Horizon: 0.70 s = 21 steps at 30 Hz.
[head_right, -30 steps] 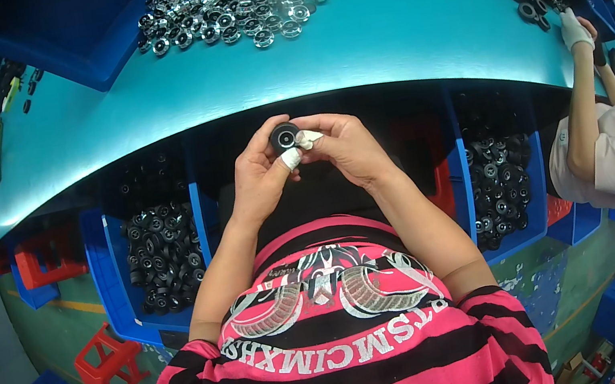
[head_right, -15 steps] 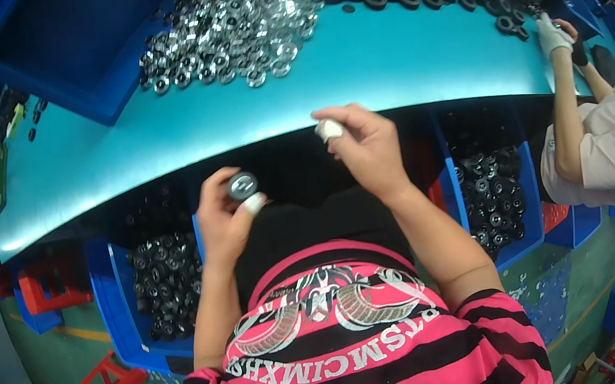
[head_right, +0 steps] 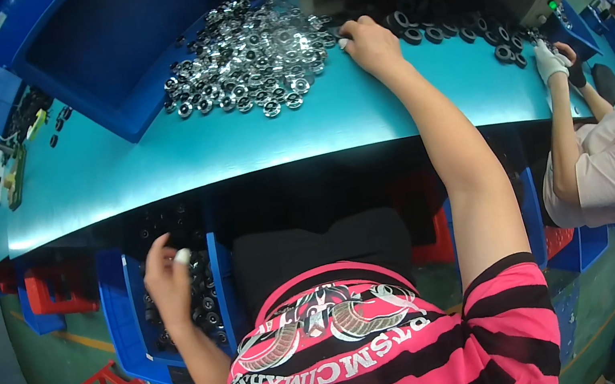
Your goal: Assembling small metal components into black plastic ring housings at a production workstation.
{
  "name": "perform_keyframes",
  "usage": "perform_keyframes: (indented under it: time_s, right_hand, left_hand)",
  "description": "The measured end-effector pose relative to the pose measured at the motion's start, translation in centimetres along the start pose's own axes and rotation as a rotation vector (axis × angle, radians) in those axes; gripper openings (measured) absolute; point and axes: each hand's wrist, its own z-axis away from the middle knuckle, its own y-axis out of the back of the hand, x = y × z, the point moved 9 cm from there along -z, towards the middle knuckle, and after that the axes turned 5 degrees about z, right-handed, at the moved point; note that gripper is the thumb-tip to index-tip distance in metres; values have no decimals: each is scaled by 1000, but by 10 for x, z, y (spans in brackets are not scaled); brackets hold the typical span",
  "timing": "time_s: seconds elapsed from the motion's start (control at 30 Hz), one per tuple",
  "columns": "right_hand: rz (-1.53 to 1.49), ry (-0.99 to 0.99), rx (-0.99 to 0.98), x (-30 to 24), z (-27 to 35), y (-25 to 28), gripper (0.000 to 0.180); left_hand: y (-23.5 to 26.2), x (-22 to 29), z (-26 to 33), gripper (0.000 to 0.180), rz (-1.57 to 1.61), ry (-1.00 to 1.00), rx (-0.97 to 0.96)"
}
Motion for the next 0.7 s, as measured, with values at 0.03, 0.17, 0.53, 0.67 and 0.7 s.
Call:
perform_keyframes:
  time_s: [0.03, 0.17, 0.53, 0.67, 0.7]
  right_hand:
    - [-2, -15, 22, 5, 0, 0, 32]
    - [-252, 105, 237, -27, 50, 35, 24]
    - [-703, 459, -39, -174, 201, 77, 30]
    - [-777, 274, 126, -109, 128, 60, 28]
    - [-646, 222, 124, -93, 104, 51, 31]
  left_hand:
    - [-21, 17, 1, 42, 50, -59, -76]
    - [-101, 68, 19, 38, 378, -200, -435]
    - [-207, 120, 27, 53, 1780, 396, -815]
    - [-207, 108, 29, 47, 1821, 413, -817]
    - [-209, 107, 30, 47, 1831, 428, -820]
